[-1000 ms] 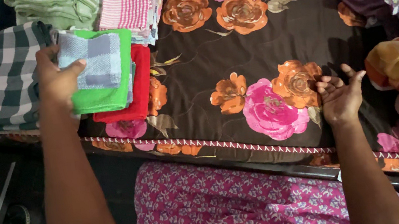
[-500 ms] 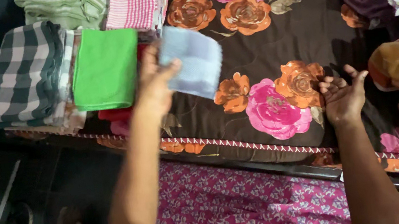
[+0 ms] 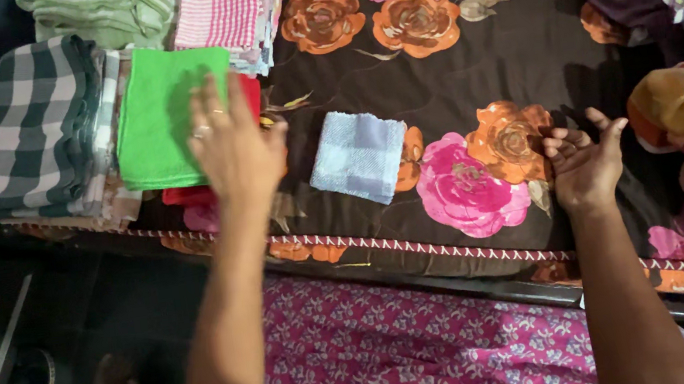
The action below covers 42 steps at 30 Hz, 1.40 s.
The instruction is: The person folds several towels one by one on a bed. They smooth each towel, fold it in half multiple times, and place the finished stack on the left side of the bed.
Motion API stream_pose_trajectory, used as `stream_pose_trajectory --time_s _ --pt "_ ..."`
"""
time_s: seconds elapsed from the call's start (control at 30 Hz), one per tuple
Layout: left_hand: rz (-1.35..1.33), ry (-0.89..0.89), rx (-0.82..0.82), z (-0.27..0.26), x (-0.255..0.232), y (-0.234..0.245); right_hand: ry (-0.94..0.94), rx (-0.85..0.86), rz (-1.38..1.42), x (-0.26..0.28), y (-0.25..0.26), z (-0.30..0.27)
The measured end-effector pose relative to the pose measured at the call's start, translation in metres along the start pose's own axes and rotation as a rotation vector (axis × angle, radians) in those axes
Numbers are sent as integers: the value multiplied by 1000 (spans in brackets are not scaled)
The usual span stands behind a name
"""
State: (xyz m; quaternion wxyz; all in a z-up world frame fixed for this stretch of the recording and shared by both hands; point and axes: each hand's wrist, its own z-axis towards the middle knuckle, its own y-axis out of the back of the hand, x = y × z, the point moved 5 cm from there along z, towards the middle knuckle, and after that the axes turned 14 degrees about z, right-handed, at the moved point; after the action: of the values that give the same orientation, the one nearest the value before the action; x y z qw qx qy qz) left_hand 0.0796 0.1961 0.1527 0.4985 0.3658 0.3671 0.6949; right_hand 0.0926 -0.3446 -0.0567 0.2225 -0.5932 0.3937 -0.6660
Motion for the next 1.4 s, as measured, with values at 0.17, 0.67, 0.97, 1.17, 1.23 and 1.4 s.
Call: stream_pose_trajectory --time_s 0.17,0.67,0.97,1.17,1.23,1.4 --pt "-25 109 300 18 58 -39 -5 -26 7 1 -5 1" --pt "-604 81 -179 20 88 55 -488 376 -281 -142 -342 -97" --pt "-795 -373 -45 -29 -17 56 -681 205 22 -203 -373 -109" --pt "-537 -93 19 -5 46 2 -605 -39 -57 -185 -332 -78" --pt "-243 -51 89 0 61 -14 -580 -49 -52 -177 -325 -69" --pt "-53 1 261 -7 64 -45 -576 -60 -23 -171 -315 -56"
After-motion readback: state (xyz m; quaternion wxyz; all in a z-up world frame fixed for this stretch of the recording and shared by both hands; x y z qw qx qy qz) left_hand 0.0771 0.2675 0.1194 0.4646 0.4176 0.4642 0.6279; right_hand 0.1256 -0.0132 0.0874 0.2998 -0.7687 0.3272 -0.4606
